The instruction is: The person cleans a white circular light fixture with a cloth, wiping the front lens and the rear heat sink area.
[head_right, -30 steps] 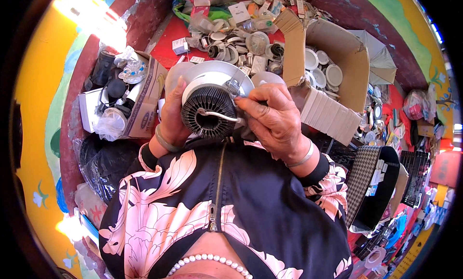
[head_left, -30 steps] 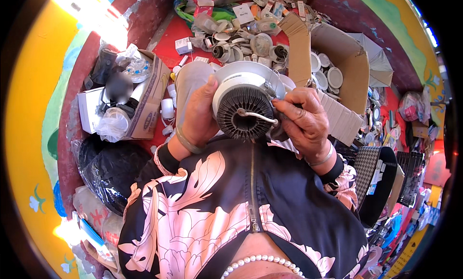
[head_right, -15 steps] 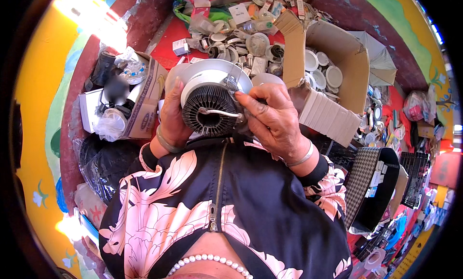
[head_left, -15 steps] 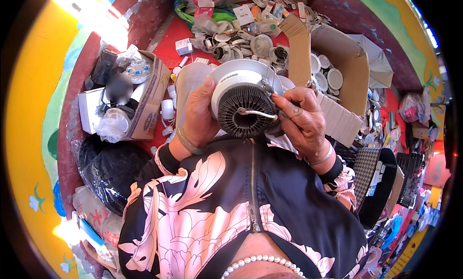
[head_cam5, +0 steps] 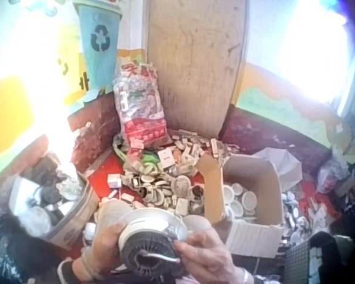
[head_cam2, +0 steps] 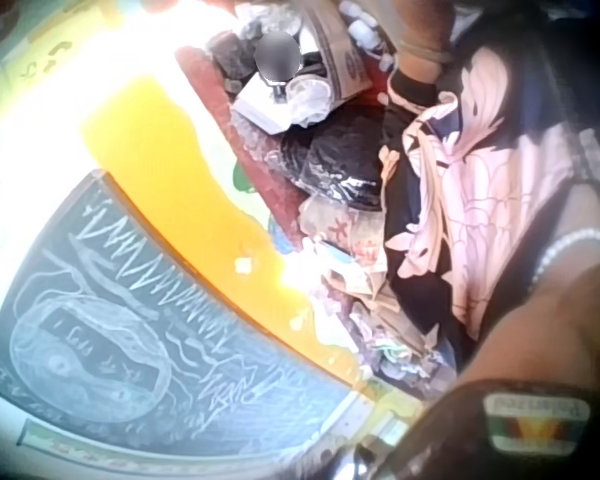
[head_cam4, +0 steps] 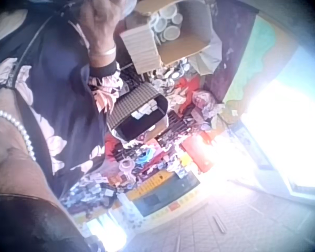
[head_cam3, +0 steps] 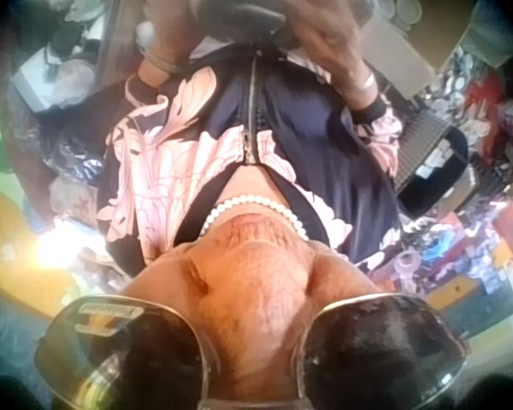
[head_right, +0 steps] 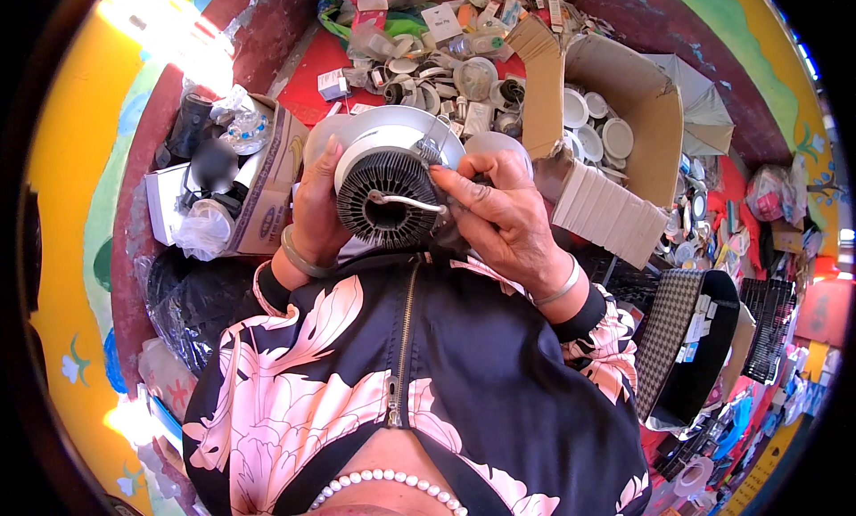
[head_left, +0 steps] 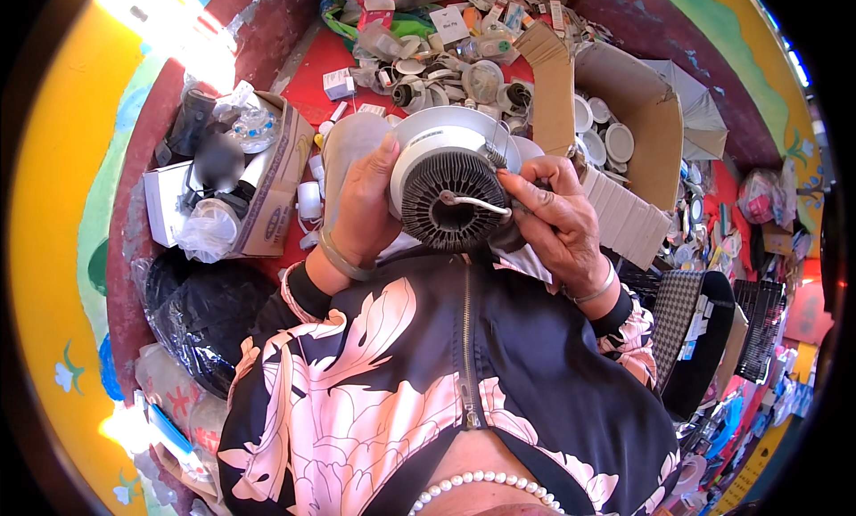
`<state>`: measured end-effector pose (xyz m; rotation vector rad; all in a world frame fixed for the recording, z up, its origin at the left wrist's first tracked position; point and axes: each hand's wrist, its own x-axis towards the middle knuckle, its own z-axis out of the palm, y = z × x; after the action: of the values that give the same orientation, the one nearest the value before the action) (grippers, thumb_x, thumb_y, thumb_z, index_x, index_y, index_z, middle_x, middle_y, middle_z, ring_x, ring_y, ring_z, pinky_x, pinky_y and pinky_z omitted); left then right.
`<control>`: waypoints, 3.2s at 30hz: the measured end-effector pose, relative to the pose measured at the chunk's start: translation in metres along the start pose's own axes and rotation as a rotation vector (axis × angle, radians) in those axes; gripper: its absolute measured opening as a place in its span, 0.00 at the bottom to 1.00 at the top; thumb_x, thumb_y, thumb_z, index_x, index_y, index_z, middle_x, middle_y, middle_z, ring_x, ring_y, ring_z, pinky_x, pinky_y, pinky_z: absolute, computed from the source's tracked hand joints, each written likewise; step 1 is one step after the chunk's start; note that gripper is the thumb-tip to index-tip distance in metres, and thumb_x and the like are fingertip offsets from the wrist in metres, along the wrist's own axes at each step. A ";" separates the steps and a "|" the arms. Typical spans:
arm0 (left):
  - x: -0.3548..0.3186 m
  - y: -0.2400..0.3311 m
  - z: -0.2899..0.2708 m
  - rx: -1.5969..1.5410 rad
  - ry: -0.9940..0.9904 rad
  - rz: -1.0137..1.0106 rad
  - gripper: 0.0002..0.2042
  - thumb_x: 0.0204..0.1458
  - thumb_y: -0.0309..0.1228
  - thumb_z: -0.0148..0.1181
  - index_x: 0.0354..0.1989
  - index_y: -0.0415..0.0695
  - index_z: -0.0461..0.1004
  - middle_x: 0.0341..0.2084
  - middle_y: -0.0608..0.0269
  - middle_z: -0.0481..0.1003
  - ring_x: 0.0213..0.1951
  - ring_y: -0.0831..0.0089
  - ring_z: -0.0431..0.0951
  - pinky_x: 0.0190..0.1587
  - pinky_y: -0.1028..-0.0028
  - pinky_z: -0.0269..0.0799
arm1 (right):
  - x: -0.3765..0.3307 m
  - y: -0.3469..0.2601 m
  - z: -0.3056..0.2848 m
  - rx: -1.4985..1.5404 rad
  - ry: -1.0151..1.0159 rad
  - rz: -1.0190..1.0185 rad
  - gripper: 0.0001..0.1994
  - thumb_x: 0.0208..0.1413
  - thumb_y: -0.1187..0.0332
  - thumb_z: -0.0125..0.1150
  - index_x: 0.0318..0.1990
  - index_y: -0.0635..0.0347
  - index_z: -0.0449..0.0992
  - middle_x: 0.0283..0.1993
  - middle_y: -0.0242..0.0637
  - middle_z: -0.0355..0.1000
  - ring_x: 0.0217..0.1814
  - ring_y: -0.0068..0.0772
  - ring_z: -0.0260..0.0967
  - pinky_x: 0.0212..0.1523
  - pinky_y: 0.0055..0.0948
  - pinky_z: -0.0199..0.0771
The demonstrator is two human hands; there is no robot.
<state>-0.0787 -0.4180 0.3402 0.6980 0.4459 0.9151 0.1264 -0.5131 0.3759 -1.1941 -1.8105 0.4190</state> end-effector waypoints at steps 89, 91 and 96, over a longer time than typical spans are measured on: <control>-0.018 0.006 0.008 0.953 -0.110 0.373 0.16 0.61 0.35 0.47 0.27 0.35 0.72 0.15 0.69 0.65 0.20 0.83 0.60 0.22 0.79 0.57 | 0.041 -0.015 -0.010 -0.189 -0.131 -0.298 0.12 0.34 0.81 0.59 0.31 0.61 0.75 0.32 0.37 0.70 0.34 0.41 0.68 0.34 0.34 0.71; -0.017 0.001 0.001 0.963 -0.105 0.404 0.14 0.59 0.32 0.49 0.26 0.35 0.71 0.12 0.64 0.62 0.17 0.79 0.60 0.20 0.75 0.58 | 0.040 -0.011 -0.009 -0.166 -0.193 -0.242 0.11 0.35 0.81 0.59 0.31 0.61 0.75 0.32 0.39 0.70 0.35 0.42 0.68 0.36 0.35 0.70; -0.017 -0.003 -0.002 0.954 -0.074 0.401 0.14 0.60 0.33 0.48 0.26 0.35 0.71 0.12 0.66 0.63 0.18 0.81 0.60 0.20 0.75 0.59 | 0.032 0.003 -0.012 -0.219 -0.126 -0.043 0.08 0.40 0.80 0.58 0.30 0.62 0.75 0.29 0.40 0.70 0.34 0.42 0.68 0.34 0.35 0.70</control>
<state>-0.0873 -0.4327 0.3381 1.7319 0.6958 1.0279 0.1343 -0.4866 0.3957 -1.2988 -2.0278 0.2823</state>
